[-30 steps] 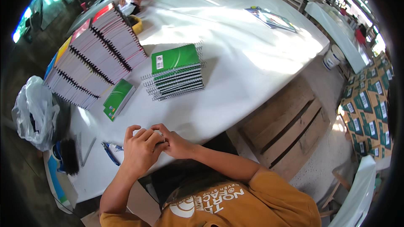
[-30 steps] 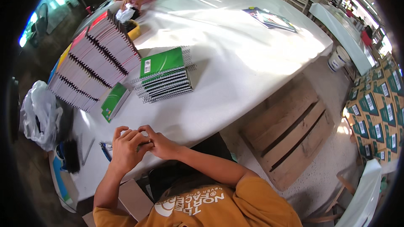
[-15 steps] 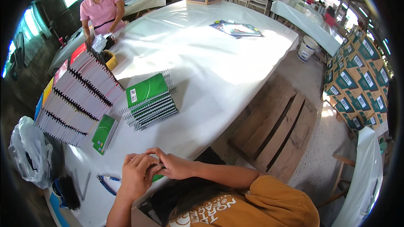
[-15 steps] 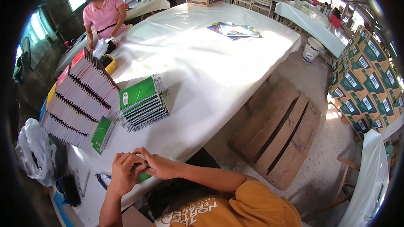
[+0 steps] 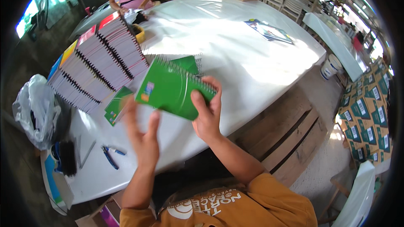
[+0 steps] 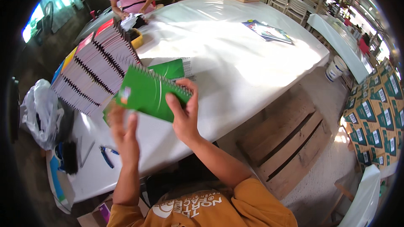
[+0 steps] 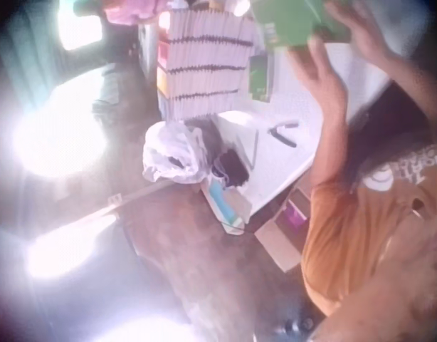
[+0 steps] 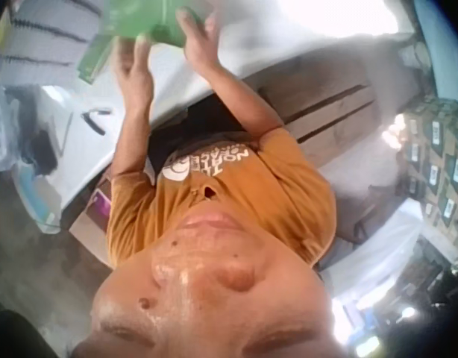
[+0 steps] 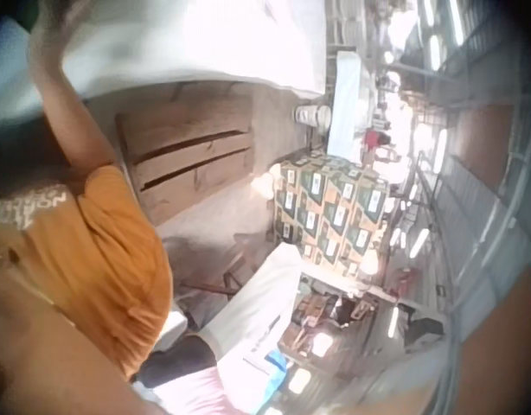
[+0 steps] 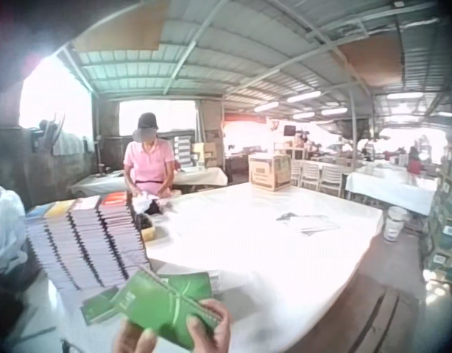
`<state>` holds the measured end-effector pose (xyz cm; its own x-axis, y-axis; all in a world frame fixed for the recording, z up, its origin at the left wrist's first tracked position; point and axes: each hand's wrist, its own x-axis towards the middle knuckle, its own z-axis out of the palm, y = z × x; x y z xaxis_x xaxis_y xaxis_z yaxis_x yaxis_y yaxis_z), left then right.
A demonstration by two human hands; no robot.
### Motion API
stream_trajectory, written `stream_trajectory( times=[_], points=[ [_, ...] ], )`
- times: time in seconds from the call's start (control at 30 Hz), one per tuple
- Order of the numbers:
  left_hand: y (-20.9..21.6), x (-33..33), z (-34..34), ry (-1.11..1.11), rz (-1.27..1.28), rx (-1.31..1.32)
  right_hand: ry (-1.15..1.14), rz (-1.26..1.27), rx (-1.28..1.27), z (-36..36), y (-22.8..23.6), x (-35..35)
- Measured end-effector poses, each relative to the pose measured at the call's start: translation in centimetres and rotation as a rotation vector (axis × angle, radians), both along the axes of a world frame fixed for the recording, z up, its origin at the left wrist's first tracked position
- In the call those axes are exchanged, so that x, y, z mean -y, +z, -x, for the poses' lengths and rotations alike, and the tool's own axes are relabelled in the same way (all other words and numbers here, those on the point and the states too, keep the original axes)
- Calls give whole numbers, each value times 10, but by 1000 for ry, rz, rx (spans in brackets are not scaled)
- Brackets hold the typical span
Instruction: The person binds notebooks by hand, taking a stack of papers and covers, manually threading a plastic spiral through the punched holes along the edge, and repeating the process for multiple notebooks.
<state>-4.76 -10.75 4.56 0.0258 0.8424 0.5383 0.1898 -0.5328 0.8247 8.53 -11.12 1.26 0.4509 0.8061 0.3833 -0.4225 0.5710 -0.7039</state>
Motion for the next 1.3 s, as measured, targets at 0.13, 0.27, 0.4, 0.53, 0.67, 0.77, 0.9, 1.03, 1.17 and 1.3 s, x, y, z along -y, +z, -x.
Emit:
stream_trajectory(
  times=[0.13,0.27,0.4,0.53,0.67,0.77,0.9,1.03,1.17,1.3],
  points=[
    [29,-43,-43,-114,-75,321,-497,38,379,-11,4,-54],
    [1,-116,-58,183,-708,-468,-586,249,520,-43,-20,-85],
    [-30,-116,-49,131,-503,-461,-448,247,549,-44,-39,-90],
    [-56,-125,-40,402,-135,-149,-641,199,613,-38,-54,-103],
    [-71,-127,-46,421,-50,172,-645,208,565,-31,-54,-106],
    [-61,-124,-38,365,43,68,-669,201,571,-37,-57,-104],
    [-77,-153,56,450,-270,-464,-723,8,547,-37,-50,-75],
    [-123,-130,144,626,-483,-1086,-163,99,427,-8,-61,-17],
    [-77,-42,132,159,-44,-988,830,603,-375,18,-74,-17],
    [-45,24,117,-285,-206,-975,1105,638,-197,31,-86,-22]
  ],
)
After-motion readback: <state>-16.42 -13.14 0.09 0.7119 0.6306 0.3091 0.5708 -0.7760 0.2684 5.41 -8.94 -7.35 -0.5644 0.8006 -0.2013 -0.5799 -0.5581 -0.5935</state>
